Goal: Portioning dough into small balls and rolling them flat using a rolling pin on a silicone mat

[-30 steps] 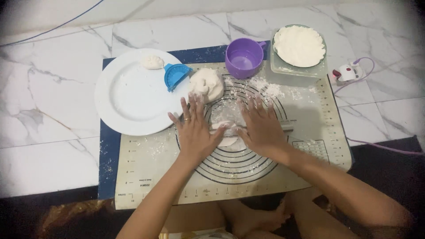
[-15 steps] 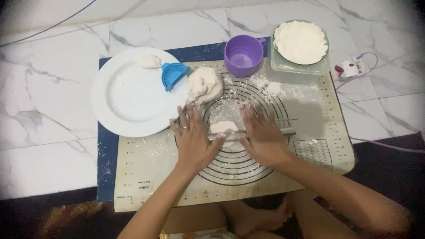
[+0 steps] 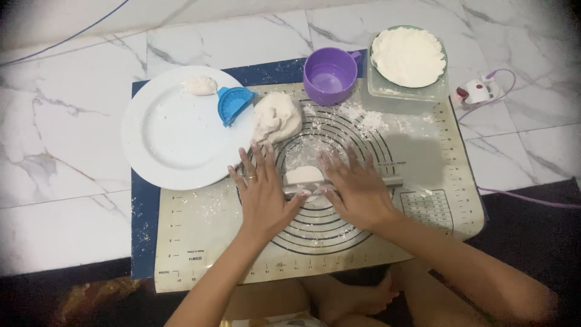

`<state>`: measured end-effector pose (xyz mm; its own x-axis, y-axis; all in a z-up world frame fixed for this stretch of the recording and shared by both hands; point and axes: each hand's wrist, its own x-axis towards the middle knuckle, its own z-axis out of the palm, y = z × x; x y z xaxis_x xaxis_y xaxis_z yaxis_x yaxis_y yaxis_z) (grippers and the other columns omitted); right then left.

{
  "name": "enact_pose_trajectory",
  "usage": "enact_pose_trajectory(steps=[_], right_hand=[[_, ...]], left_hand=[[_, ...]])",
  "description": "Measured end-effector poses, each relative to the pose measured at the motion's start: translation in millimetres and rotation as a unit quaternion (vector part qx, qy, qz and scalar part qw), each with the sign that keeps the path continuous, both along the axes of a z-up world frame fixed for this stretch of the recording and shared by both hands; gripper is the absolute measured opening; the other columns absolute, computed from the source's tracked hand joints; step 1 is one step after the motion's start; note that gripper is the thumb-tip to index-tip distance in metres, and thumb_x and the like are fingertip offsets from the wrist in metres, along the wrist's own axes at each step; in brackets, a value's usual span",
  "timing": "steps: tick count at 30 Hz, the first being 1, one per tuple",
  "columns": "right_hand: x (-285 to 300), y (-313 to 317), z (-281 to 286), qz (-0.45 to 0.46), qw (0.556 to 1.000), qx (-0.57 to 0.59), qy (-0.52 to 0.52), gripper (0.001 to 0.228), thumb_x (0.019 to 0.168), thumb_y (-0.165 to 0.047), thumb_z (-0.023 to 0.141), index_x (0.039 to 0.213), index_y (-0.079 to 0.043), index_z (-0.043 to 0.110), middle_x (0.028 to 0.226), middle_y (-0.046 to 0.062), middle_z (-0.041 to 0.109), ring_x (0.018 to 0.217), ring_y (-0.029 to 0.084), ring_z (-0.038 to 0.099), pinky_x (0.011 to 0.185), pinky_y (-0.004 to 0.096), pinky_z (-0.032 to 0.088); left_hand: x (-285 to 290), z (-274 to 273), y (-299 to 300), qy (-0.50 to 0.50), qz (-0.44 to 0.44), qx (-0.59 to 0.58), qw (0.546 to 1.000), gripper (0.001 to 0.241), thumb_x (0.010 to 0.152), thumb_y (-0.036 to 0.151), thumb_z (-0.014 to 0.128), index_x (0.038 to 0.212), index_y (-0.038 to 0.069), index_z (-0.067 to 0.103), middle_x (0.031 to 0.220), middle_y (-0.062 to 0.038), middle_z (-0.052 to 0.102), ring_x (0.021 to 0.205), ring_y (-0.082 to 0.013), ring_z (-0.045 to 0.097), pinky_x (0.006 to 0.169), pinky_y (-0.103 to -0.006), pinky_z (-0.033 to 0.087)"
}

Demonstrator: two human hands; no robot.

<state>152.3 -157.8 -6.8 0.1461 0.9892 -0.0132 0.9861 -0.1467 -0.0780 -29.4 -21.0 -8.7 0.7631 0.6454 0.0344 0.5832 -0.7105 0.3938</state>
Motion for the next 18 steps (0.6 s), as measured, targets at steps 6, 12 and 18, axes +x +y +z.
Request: enact_pose_trajectory(steps=[6,12,18], right_hand=[[2.5,21.0,35.6,-0.008,0.999,-0.033,0.034,0.060,0.103,-0.046,0.040,0.150,-0.009,0.046,0.155,0.023,0.043,0.145,0.055,0.029,0.111,0.078,0.017],[-10.3,5.2,36.8,-0.036,0.992,-0.106,0.052,0.071,0.101,-0.055,0.031,0.163,-0.020,0.022,0.160,0.017,0.035,0.150,0.049,0.018,0.114,0.077,0.010],[-10.5,-14.0,11.1,0.009,0.999,-0.022,-0.043,0.074,0.099,-0.054,0.046,0.152,-0.003,0.036,0.161,0.022,0.031,0.147,0.045,0.029,0.116,0.069,0.021]], left_hand=[[14.2,8.5,14.1,0.006,0.013,-0.008,1.000,0.126,0.080,0.080,0.043,0.160,-0.008,0.003,0.166,-0.036,-0.001,0.151,-0.0527,-0.013,0.111,-0.0737,-0.014],[-0.3,9.1,-7.0,0.020,0.017,-0.041,0.999,0.130,0.076,0.080,0.045,0.156,-0.014,0.005,0.162,-0.041,0.003,0.150,-0.0559,-0.011,0.109,-0.0722,-0.019],[-12.0,15.9,-9.9,0.003,-0.035,-0.050,0.998,0.112,0.088,0.068,0.048,0.159,-0.009,0.008,0.163,-0.038,0.008,0.150,-0.0552,-0.004,0.111,-0.0737,-0.013]])
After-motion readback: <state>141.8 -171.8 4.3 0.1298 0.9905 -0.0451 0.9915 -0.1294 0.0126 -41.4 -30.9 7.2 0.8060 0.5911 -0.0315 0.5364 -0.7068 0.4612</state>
